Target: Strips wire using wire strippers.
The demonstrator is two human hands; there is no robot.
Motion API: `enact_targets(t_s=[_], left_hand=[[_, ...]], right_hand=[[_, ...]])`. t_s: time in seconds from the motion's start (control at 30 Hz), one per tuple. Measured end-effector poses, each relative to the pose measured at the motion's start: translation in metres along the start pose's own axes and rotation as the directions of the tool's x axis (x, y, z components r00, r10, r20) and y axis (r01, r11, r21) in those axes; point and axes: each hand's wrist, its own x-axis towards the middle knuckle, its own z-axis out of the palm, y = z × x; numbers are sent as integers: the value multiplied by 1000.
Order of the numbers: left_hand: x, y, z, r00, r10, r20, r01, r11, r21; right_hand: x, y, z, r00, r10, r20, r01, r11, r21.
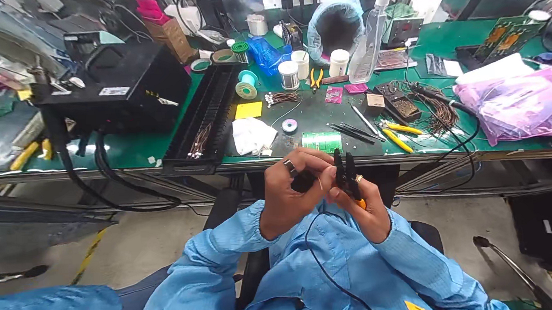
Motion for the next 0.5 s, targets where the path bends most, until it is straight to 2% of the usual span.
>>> enact_targets(t_s=[0.2, 0.5], left_hand=[[-3, -4, 5, 999, -1, -38, -1, 999, -35], [-10, -6, 10, 993, 76, -87, -74, 997, 23]], right_hand=[[0, 3, 0, 999, -30, 10, 30, 998, -49], [-2, 3, 3, 999, -47, -22, 45, 996, -83]])
